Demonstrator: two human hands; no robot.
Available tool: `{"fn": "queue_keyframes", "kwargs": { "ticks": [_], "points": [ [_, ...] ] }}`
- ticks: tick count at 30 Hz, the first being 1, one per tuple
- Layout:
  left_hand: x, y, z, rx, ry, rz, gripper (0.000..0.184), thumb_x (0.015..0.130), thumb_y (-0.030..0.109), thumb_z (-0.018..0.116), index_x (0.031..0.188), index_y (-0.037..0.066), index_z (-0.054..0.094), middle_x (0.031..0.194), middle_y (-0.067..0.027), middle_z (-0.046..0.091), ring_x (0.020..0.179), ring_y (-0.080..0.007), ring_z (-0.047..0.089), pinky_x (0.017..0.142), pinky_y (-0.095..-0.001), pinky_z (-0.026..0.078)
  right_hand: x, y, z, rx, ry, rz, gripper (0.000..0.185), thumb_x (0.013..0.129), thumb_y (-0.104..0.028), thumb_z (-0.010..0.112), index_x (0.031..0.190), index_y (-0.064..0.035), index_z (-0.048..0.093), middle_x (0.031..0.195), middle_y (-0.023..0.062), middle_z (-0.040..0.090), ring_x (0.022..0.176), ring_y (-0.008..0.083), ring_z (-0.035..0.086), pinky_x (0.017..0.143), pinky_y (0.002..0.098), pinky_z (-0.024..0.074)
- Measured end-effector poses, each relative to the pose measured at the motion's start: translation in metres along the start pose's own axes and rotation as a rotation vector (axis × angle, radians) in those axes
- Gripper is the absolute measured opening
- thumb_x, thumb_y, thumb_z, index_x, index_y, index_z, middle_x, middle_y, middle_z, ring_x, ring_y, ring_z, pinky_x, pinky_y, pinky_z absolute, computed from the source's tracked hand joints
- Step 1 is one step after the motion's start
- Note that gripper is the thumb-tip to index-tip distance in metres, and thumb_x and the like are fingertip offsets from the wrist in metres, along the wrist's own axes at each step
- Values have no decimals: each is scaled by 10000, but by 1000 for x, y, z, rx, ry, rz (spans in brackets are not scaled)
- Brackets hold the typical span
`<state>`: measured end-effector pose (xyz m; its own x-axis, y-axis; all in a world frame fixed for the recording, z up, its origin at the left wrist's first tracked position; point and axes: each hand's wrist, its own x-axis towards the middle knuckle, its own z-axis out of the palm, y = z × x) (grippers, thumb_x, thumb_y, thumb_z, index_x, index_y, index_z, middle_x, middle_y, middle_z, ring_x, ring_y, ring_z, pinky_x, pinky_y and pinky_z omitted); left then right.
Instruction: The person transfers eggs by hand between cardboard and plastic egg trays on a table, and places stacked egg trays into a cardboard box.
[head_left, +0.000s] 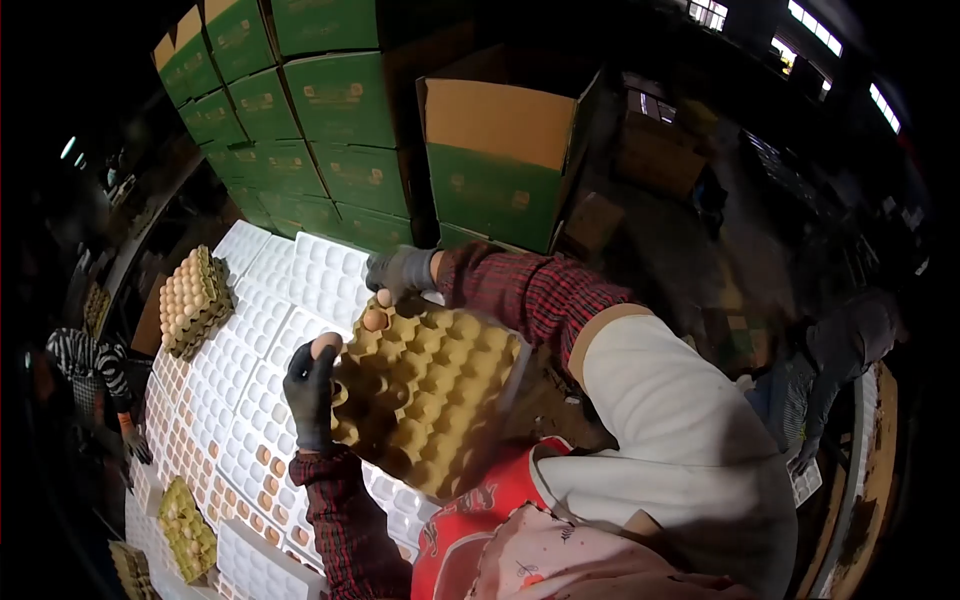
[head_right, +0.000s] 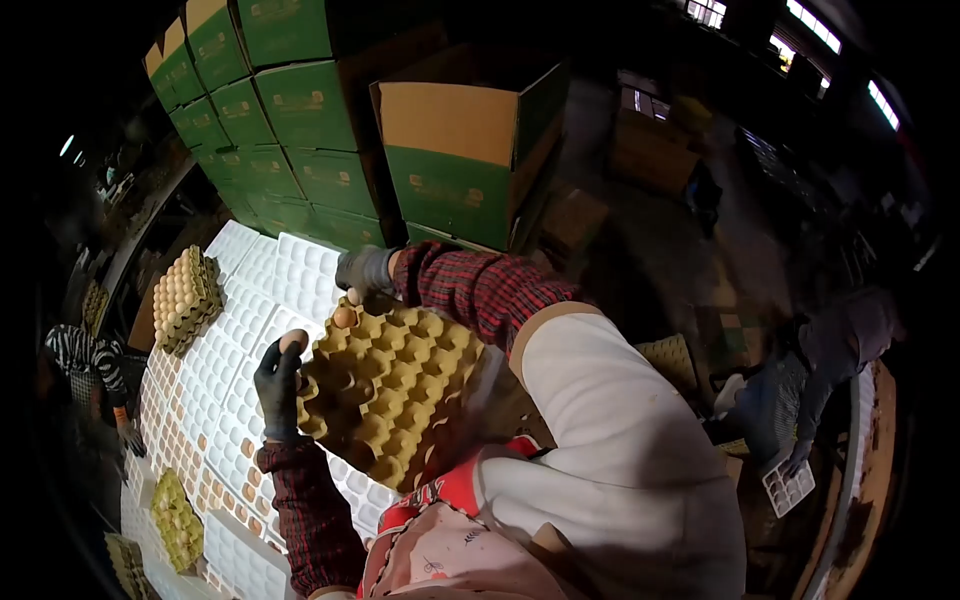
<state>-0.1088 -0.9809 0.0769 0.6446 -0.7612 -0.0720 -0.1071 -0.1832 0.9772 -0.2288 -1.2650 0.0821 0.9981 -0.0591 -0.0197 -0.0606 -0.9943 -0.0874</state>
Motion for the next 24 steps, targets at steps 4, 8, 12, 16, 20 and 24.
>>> {"fn": "queue_keyframes", "kwargs": {
  "ticks": [4, 8, 12, 16, 20, 24],
  "points": [
    [-98, -44, -68, -980, -75, 68, 501, 998, 464, 563, 1344, 103, 588, 1300, -86, 626, 1101, -258, 616, 659, -286, 502, -24, -3, 0, 1724, 287, 276, 398, 887, -293, 754, 1221, -95, 666, 984, 59, 679, 893, 197, 665, 717, 308, 533],
    [-188, -126, -120, -1332, 43, -17, 561, 991, 546, 540, 1335, 107, 604, 1388, -133, 580, 1027, -271, 611, 615, -271, 516, -28, -55, -1, 2443, 59, -107, 522, 999, -358, 648, 1413, -74, 504, 1303, 177, 602, 1205, 328, 601, 783, 345, 586],
    [-299, -185, -119, -520, 472, 48, 448, 985, 376, 626, 1319, 77, 622, 1232, -69, 636, 957, -191, 633, 600, -257, 504, 14, -150, 9, 2440, -438, -122, 553, 1000, -327, 635, 1422, -5, 478, 1358, 188, 580, 1208, 292, 612, 698, 278, 583],
    [-370, -174, -124, -325, 471, -570, 433, 920, 277, 749, 1265, 30, 667, 1034, 0, 635, 853, -97, 647, 668, -229, 496, 29, -307, 11, 1287, -509, -100, 429, 841, -228, 792, 1195, -15, 678, 957, 77, 730, 962, 133, 695, 694, 277, 547],
    [-364, -212, -124, 653, 586, -240, 455, 828, 318, 781, 1181, 45, 691, 1061, -123, 649, 926, -295, 679, 737, -409, 553, 60, -413, 102, 275, -425, -551, 275, 807, -282, 733, 958, -53, 710, 1028, 182, 676, 1015, 328, 657, 865, 431, 540],
    [-301, -220, -129, 911, 635, -311, 442, 814, 363, 749, 1183, 143, 645, 1338, -190, 550, 1007, -401, 660, 835, -468, 563, 93, -441, 200, -108, -465, -546, 364, 802, -257, 725, 1125, -89, 731, 1135, 188, 696, 1090, 325, 672, 799, 523, 593]
  ]
}}
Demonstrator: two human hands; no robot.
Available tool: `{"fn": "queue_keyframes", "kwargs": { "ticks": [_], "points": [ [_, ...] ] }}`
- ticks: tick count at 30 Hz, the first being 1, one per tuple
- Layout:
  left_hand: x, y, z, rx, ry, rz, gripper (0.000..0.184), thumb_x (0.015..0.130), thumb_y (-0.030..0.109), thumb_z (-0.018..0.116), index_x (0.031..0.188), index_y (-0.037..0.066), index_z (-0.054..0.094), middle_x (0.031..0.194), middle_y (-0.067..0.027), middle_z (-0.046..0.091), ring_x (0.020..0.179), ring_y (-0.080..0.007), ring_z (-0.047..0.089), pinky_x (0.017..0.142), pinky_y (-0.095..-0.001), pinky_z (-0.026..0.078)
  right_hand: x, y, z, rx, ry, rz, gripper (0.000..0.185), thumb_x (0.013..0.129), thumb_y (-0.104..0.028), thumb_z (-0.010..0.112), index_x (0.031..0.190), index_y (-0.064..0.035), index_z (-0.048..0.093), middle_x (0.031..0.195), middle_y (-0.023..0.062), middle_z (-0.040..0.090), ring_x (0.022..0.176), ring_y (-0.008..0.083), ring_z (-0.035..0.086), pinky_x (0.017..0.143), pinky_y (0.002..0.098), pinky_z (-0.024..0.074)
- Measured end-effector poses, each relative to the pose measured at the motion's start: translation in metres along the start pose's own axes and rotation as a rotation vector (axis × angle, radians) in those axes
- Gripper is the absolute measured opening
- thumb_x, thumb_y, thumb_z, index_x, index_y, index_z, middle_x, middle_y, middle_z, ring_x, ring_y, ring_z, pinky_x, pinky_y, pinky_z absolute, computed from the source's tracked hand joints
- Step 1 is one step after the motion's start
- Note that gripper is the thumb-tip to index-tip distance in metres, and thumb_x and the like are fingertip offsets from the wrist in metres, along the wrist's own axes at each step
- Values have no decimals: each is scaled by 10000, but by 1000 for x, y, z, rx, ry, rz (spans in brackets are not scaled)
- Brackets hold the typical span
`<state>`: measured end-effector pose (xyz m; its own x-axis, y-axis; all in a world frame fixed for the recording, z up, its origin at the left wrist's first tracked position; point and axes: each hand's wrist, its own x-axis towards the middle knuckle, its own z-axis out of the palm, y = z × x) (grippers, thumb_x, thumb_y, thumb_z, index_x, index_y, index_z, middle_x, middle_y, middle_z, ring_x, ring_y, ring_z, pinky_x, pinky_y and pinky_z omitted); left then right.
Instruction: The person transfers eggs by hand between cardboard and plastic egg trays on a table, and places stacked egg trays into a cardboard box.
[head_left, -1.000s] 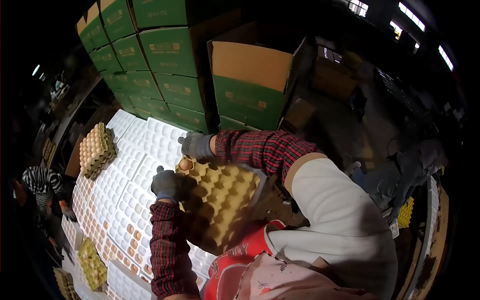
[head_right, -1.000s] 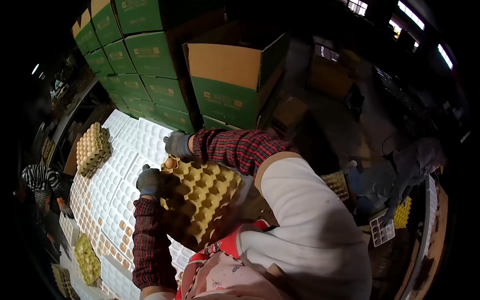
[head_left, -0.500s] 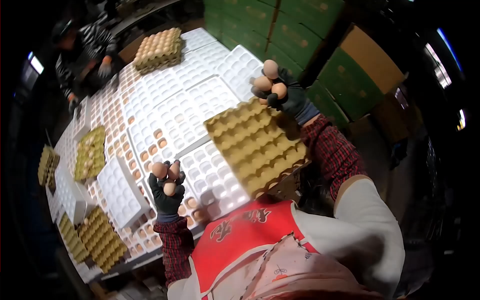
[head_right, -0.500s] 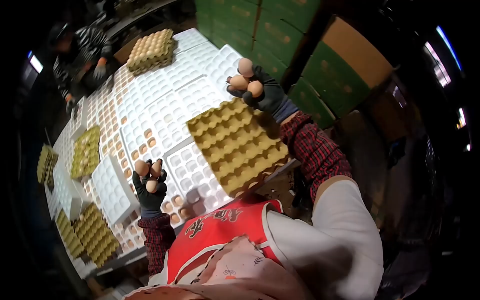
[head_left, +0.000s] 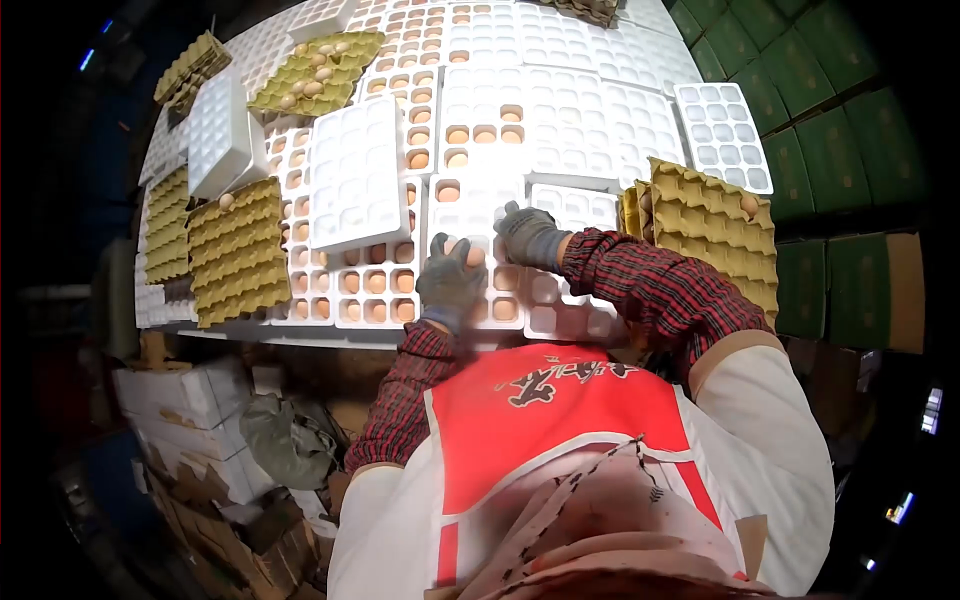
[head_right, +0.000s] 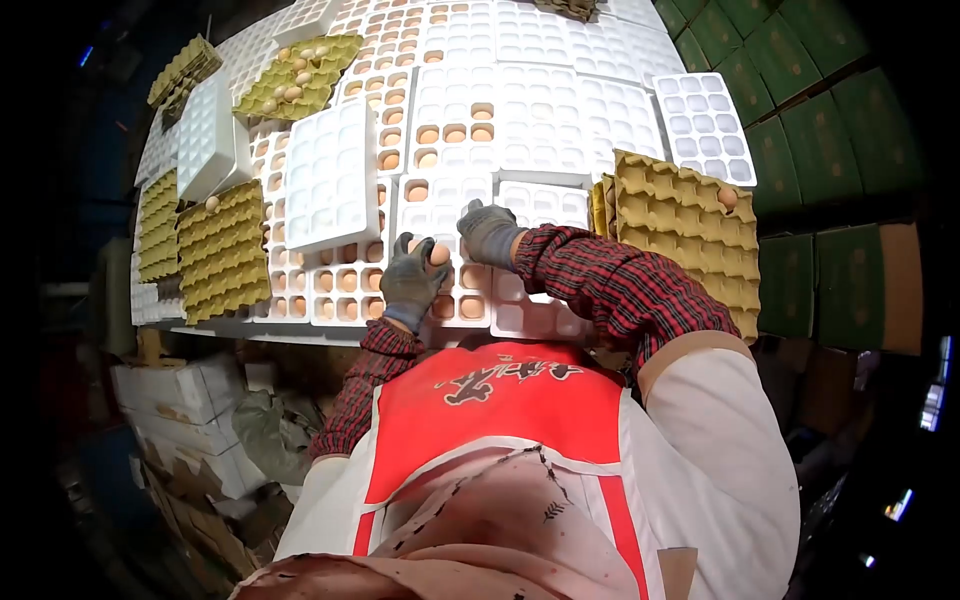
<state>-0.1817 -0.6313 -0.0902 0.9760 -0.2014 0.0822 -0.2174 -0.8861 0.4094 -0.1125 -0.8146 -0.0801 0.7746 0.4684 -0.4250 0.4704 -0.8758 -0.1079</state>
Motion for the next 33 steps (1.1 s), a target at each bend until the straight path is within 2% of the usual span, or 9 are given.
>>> {"fn": "queue_keyframes", "kwargs": {
  "ticks": [5, 11, 14, 19, 22, 26, 28, 29, 33],
  "points": [
    [26, -18, 14, 86, -299, -75, 466, 944, 326, 572, 1400, 226, 564, 1388, -199, 536, 1070, -370, 664, 861, -462, 569, 8, 16, -5, 199, 20, 10, 575, 765, -308, 760, 1294, -111, 650, 1189, 180, 683, 1118, 332, 659, 847, 481, 586],
    [55, -25, -7, -577, 107, -41, 318, 973, 213, 582, 1203, 14, 671, 1150, -196, 674, 1060, -376, 652, 898, -451, 526, 45, 7, -6, 495, 330, -116, 480, 924, -294, 670, 1351, -101, 569, 1317, 180, 588, 1206, 357, 593, 1024, 435, 490],
    [86, -25, 20, -627, 382, 41, 278, 1014, 148, 529, 1211, -10, 645, 1174, -221, 659, 1126, -376, 614, 979, -437, 489, 50, -4, 23, 58, 549, -32, 454, 919, -334, 644, 1270, -51, 590, 1278, 161, 582, 1173, 358, 570, 1005, 490, 464],
    [92, -36, 51, -123, 280, 229, 305, 959, 87, 534, 1238, -1, 617, 1246, -202, 622, 1195, -398, 549, 1069, -494, 411, -38, -3, -75, 399, -11, 10, 494, 970, -367, 586, 1317, -15, 574, 1251, 206, 605, 1212, 369, 588, 1030, 484, 453],
    [95, -44, 73, -22, 287, 338, 310, 905, 79, 516, 1188, -12, 605, 1211, -205, 597, 1149, -423, 519, 1065, -522, 383, -137, 39, -86, 506, 611, -49, 489, 938, -424, 636, 1267, -63, 638, 1257, 187, 640, 1179, 364, 602, 1024, 476, 467],
    [102, -10, 65, -370, 230, 211, 427, 1009, 223, 554, 1327, -59, 584, 1348, -269, 578, 1276, -445, 517, 1109, -501, 384, -279, 170, -36, 212, 898, 739, 553, 923, -409, 665, 1306, -16, 592, 1265, 195, 632, 1200, 378, 577, 1040, 461, 439],
    [111, 45, 53, -638, 199, 224, 437, 1000, 219, 583, 1338, -59, 572, 1344, -272, 582, 1275, -430, 532, 1097, -478, 405, -344, 230, 24, 138, 668, 1221, 605, 959, -497, 570, 1306, -1, 586, 1343, 232, 600, 1253, 381, 562, 1045, 463, 435],
    [114, 85, 38, -688, 170, 256, 447, 971, 179, 634, 1347, -54, 565, 1332, -260, 596, 1267, -407, 549, 1085, -459, 423, -374, 253, 60, 185, 446, 1157, 640, 964, -532, 534, 1276, 24, 590, 1301, 260, 624, 1217, 387, 595, 1001, 474, 467],
    [126, 245, -10, -666, 72, 731, 559, 837, 229, 769, 1321, 13, 590, 1278, -199, 631, 1234, -384, 553, 1079, -468, 410, -382, 231, 50, 1002, 638, 1082, 460, 935, -359, 640, 1148, 48, 656, 1040, 218, 724, 951, 373, 692, 827, 414, 532]
  ]
}}
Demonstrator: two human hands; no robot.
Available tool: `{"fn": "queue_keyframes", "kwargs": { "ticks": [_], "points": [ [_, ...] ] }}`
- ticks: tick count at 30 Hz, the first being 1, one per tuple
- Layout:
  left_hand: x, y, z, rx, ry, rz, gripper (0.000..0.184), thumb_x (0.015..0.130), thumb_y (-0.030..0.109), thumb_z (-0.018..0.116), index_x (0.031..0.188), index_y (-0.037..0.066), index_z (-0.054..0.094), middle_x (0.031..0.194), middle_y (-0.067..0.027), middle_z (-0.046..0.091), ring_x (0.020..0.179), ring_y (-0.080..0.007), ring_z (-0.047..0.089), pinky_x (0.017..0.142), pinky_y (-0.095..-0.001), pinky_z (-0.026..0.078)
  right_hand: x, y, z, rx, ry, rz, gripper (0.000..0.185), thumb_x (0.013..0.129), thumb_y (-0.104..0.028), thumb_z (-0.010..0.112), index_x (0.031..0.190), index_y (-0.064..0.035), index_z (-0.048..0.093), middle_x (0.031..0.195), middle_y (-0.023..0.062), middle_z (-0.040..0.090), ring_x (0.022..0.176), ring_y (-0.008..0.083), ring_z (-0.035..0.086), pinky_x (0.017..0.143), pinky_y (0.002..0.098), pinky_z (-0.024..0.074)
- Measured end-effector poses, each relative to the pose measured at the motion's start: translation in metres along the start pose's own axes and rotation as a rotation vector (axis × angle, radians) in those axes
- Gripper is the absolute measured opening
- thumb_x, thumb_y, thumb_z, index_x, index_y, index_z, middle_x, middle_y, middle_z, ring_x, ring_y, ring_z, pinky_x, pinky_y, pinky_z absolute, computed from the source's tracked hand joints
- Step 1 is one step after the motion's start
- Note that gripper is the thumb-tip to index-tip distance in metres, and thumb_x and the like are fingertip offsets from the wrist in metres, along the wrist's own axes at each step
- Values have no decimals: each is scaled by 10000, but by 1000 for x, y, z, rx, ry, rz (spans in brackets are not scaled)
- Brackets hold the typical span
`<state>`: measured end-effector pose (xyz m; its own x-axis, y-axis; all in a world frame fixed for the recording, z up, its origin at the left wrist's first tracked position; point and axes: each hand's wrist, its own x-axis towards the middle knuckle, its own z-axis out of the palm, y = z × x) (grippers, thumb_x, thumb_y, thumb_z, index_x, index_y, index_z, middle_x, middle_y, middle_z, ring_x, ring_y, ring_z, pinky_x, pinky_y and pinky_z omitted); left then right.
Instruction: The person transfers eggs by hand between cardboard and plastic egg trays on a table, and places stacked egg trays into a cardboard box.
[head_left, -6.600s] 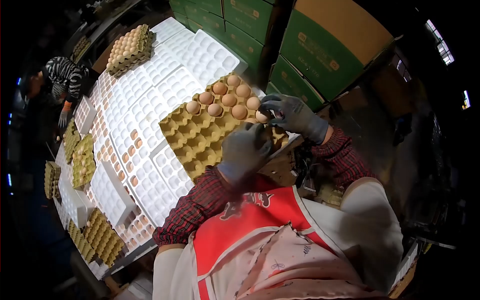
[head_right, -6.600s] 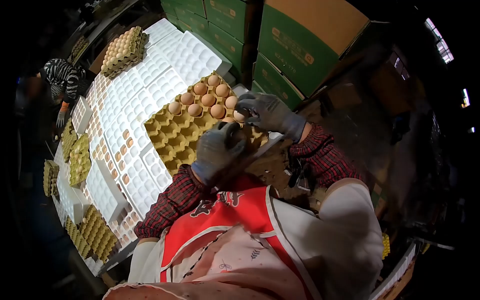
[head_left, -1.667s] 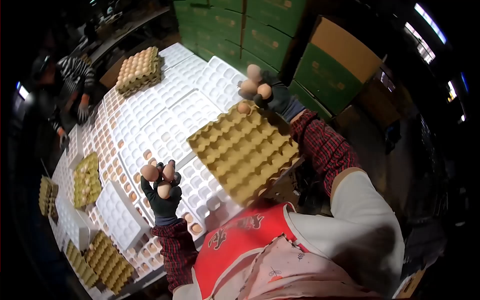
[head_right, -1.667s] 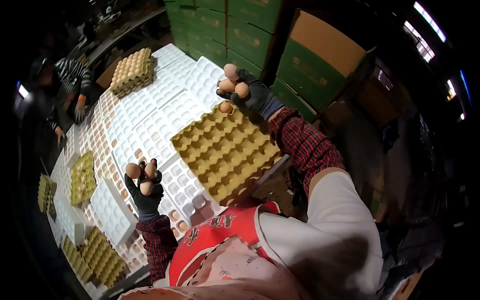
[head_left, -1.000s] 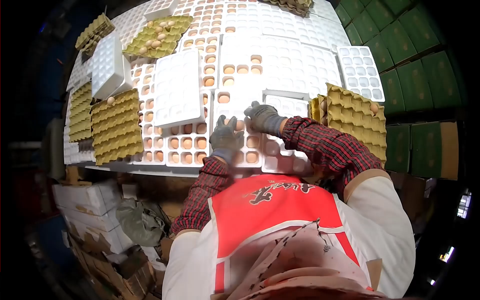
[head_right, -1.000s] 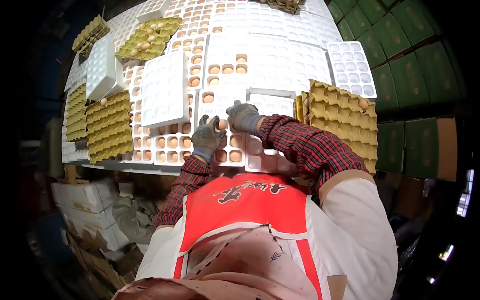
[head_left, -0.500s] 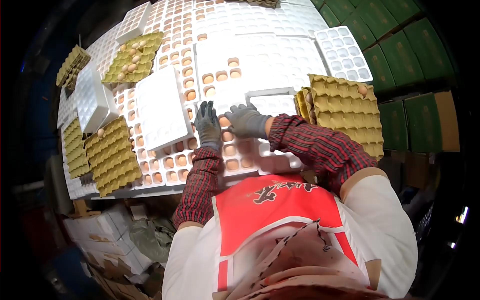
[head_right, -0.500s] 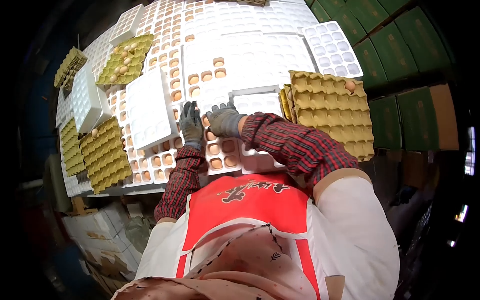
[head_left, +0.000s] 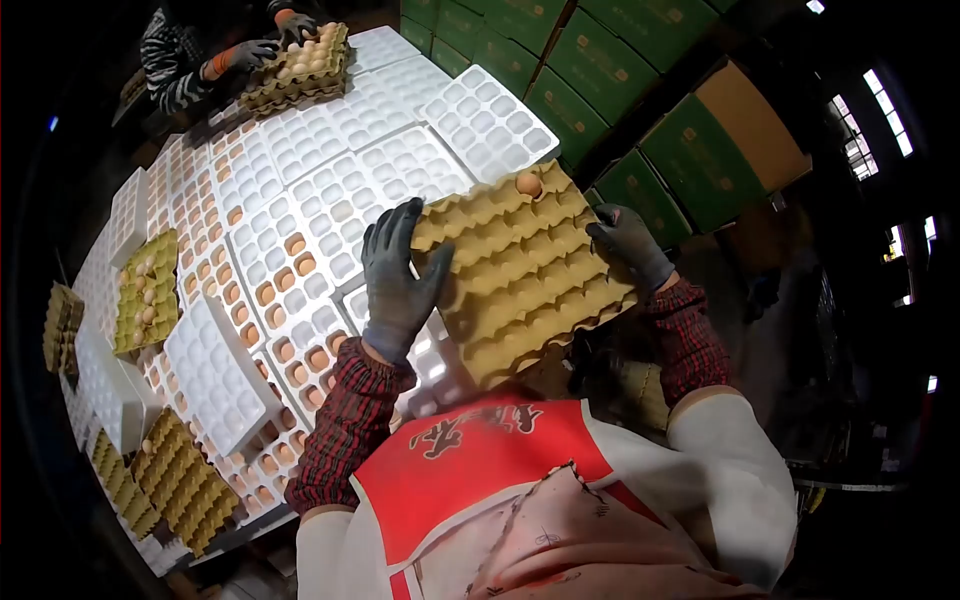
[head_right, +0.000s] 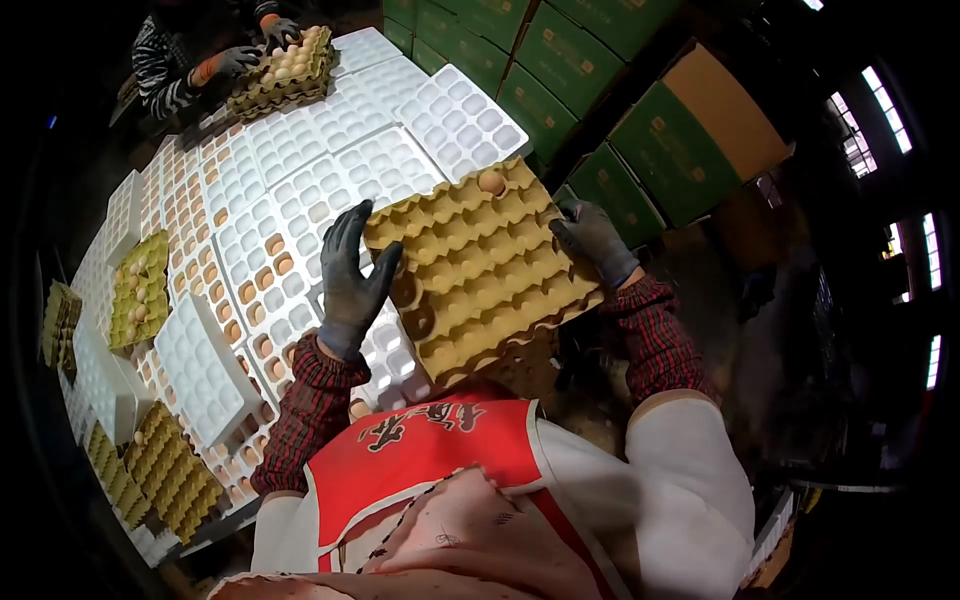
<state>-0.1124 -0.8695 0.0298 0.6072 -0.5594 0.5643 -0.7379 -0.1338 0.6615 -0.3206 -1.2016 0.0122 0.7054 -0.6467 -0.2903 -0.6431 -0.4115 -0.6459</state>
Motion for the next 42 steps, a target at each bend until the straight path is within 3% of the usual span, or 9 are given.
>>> {"fn": "queue_keyframes", "kwargs": {
  "ticks": [5, 11, 17, 23, 26, 31, 33, 38, 42],
  "points": [
    [67, 37, 82, 289, -196, 164, 856, 849, 528, 721, 1512, 80, 417, 1405, -154, 532, 1326, -412, 450, 1166, -600, 258, -64, -64, -2, -250, 467, -678, 333, 933, -217, 668, 1169, 18, 661, 1036, 204, 710, 942, 364, 682, 823, 411, 531],
    [63, 23, 78, 313, -3, 189, 462, 917, 365, 684, 1287, 95, 620, 1238, -116, 651, 1201, -323, 579, 1147, -513, 338, -72, -95, 5, -395, 367, -937, 275, 958, -162, 638, 1145, 39, 635, 1059, 201, 680, 924, 343, 652, 825, 394, 523],
    [-2, -22, -12, -335, 421, -130, 387, 944, 100, 713, 1297, -26, 617, 1253, -159, 671, 1109, -236, 674, 941, -334, 540, -52, -94, 33, -21, 147, -692, 292, 915, 7, 595, 1205, -18, 593, 1147, 172, 635, 953, 301, 634, 812, 358, 513],
    [-170, -163, -89, 533, 245, -555, 211, 937, 149, 620, 1100, 30, 679, 1045, -132, 696, 967, -383, 624, 879, -466, 515, -23, -96, 38, 108, 180, -500, 342, 954, -214, 636, 1186, 37, 647, 1045, 108, 701, 919, 189, 613, 844, 343, 493],
    [-213, -161, -107, 747, 62, -379, 296, 932, 266, 653, 1182, 116, 702, 1284, -131, 639, 1234, -371, 530, 1065, -496, 399, -65, -139, 54, 251, 49, -601, 343, 948, -178, 613, 1207, 45, 642, 1019, 74, 696, 908, 140, 594, 819, 308, 486],
    [-193, -16, -198, -1453, 508, -925, 547, 1058, 326, 553, 1460, -28, 441, 1423, -110, 549, 1253, -228, 561, 1078, -342, 450, -71, -194, 83, 190, 71, -681, 347, 981, -146, 607, 1270, 45, 622, 1105, 99, 703, 965, 157, 611, 864, 299, 482],
    [-203, -1, -202, -838, 279, -750, 638, 1038, 320, 600, 1521, -16, 352, 1445, -106, 528, 1296, -193, 519, 1091, -319, 429, -60, -215, 142, 284, -67, -705, 338, 996, -124, 585, 1287, 45, 609, 1133, 110, 697, 1006, 177, 613, 896, 309, 480],
    [-265, -3, -237, -625, 389, -910, 659, 1001, 261, 663, 1527, 10, 354, 1486, -113, 470, 1270, -207, 531, 1039, -360, 456, -113, -286, 222, 421, -332, -575, 367, 971, -193, 610, 1264, 29, 626, 1070, 97, 697, 910, 155, 623, 824, 298, 500],
    [-297, -4, -283, -220, 771, -845, 489, 1072, 247, 519, 1455, -48, 445, 1406, -123, 524, 1257, -212, 506, 1052, -353, 420, -130, -320, 262, 558, -449, -752, 527, 1018, -261, 642, 1462, -16, 496, 1225, 106, 655, 1035, 138, 626, 876, 281, 515]
  ]
}}
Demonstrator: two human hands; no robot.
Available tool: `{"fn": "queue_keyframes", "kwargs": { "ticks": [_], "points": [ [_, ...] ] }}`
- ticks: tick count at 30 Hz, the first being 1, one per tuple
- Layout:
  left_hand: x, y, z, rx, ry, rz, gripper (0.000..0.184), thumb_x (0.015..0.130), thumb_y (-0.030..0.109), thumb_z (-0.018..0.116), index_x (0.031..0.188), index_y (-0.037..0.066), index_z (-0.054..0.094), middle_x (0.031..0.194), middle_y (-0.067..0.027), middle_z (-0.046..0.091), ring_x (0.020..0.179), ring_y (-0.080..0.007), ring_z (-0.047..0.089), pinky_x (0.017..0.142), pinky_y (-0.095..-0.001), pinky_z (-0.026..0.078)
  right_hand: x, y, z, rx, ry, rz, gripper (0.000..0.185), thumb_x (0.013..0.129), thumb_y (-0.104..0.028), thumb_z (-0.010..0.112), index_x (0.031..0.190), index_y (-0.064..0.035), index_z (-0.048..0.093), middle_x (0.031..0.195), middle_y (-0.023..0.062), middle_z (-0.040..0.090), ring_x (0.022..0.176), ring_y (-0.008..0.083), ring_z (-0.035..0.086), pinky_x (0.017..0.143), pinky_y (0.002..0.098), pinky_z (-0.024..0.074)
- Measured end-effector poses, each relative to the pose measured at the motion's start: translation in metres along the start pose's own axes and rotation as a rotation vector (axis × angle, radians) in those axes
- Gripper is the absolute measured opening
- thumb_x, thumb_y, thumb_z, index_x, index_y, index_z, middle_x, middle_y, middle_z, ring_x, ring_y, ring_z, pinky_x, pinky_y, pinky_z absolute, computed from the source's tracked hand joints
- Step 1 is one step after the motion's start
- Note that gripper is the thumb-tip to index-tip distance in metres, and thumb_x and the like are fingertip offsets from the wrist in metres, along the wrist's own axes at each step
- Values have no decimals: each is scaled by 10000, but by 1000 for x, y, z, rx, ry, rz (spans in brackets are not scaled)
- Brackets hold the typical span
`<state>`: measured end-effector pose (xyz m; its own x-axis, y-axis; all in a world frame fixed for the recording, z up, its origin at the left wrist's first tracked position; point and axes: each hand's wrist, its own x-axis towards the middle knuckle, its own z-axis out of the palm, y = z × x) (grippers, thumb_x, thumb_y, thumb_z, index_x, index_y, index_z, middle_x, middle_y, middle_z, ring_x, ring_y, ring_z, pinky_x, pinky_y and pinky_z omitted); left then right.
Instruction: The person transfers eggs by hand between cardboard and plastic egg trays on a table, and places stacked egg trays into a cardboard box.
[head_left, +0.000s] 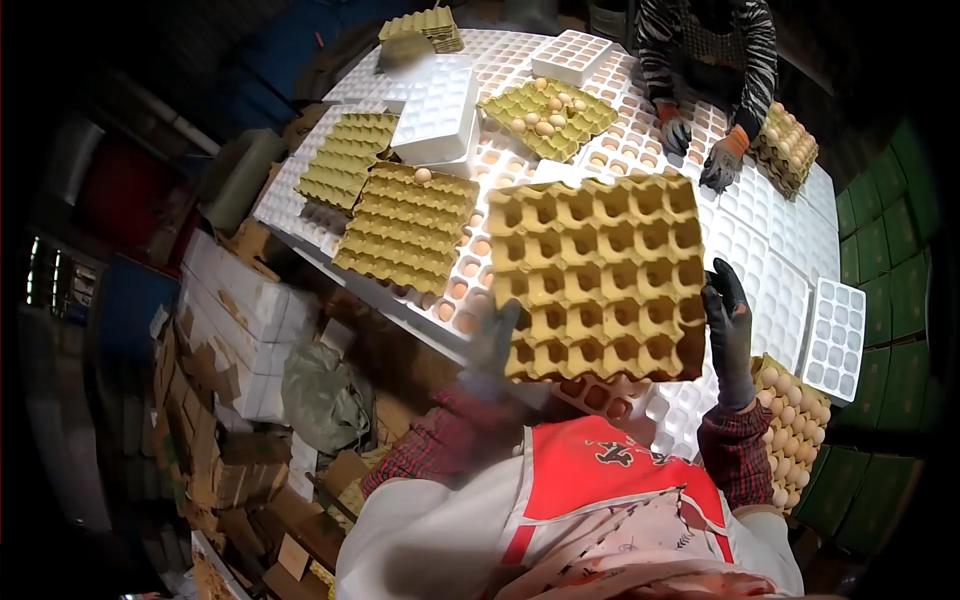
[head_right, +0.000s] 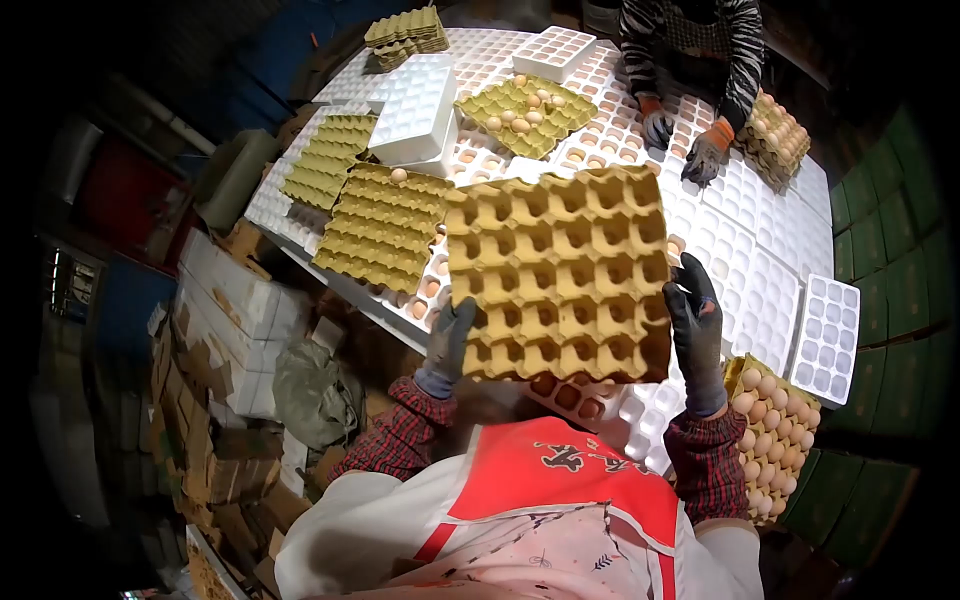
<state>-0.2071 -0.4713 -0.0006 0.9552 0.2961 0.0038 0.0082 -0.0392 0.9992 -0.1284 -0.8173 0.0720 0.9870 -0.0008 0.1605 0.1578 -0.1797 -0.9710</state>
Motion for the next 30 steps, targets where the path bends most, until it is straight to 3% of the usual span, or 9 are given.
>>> {"fn": "queue_keyframes", "kwargs": {
  "ticks": [4, 7, 9, 11, 21, 25, 27, 29, 30],
  "points": [
    [99, 4, -141, 176, 444, 111, 526, 1032, 452, 576, 1145, -58, 639, 938, -76, 650, 848, -176, 550, 762, -359, 472, 0, -10, -1, -60, -54, 84, 521, 1018, -245, 646, 1448, 7, 496, 1311, 116, 631, 1174, 187, 594, 1015, 329, 483],
    [226, -23, -280, -302, 623, 172, 703, 1014, 607, 498, 1294, -29, 599, 1169, -126, 664, 991, -224, 606, 847, -392, 508, -11, 9, -22, -123, -60, 232, 465, 1018, -226, 623, 1407, 12, 535, 1229, 89, 652, 1043, 142, 622, 861, 290, 524],
    [267, 28, -321, -72, 989, -389, 738, 969, 659, 535, 1318, 11, 595, 1245, -132, 659, 1048, -278, 631, 890, -430, 511, -26, 32, -35, -75, -9, 296, 465, 1015, -222, 613, 1411, 7, 532, 1195, 65, 646, 963, 117, 616, 783, 266, 517],
    [317, 19, -377, -4, 1040, -418, 710, 931, 651, 599, 1300, 44, 591, 1250, -130, 644, 1005, -292, 629, 836, -453, 520, -41, 36, -40, -76, 36, 353, 496, 1012, -237, 617, 1432, 3, 508, 1172, 49, 630, 911, 107, 606, 755, 252, 504],
    [387, -26, -416, 180, 997, -337, 933, 869, 736, 602, 1536, 142, 333, 1534, -191, 368, 1330, -401, 416, 1047, -532, 420, -75, 60, -23, -146, -18, 599, 511, 1015, -224, 621, 1448, 4, 474, 1131, 69, 640, 858, 103, 605, 728, 243, 493],
    [403, -42, -433, 578, 945, -234, 1051, 844, 770, 604, 1630, 181, 230, 1648, -215, 258, 1460, -444, 330, 1132, -564, 379, -78, 62, -17, -99, -74, 591, 509, 1012, -203, 628, 1455, -5, 472, 1141, 77, 639, 908, 112, 604, 764, 259, 505],
    [367, -12, -378, 1054, 793, -214, 1108, 804, 871, 522, 1641, 225, 189, 1693, -185, 117, 1547, -398, 142, 1202, -569, 259, -86, 70, -19, -106, -88, 568, 514, 1007, -198, 633, 1456, -4, 475, 1141, 83, 638, 943, 126, 605, 801, 272, 515],
    [370, -29, -364, 1453, 482, -51, 973, 871, 831, 462, 1605, 207, 318, 1691, -160, 153, 1526, -394, 200, 1198, -546, 264, -89, 60, -13, -180, -105, 561, 532, 993, -199, 652, 1452, 9, 482, 1187, 116, 648, 1046, 165, 615, 901, 300, 517],
    [377, -43, -370, 1532, 171, -67, 897, 907, 767, 487, 1588, 200, 350, 1629, -198, 314, 1476, -415, 308, 1160, -537, 332, -96, 59, -12, -167, -100, 557, 533, 987, -197, 660, 1447, 11, 488, 1222, 132, 648, 1086, 179, 617, 937, 308, 508]
  ]
}}
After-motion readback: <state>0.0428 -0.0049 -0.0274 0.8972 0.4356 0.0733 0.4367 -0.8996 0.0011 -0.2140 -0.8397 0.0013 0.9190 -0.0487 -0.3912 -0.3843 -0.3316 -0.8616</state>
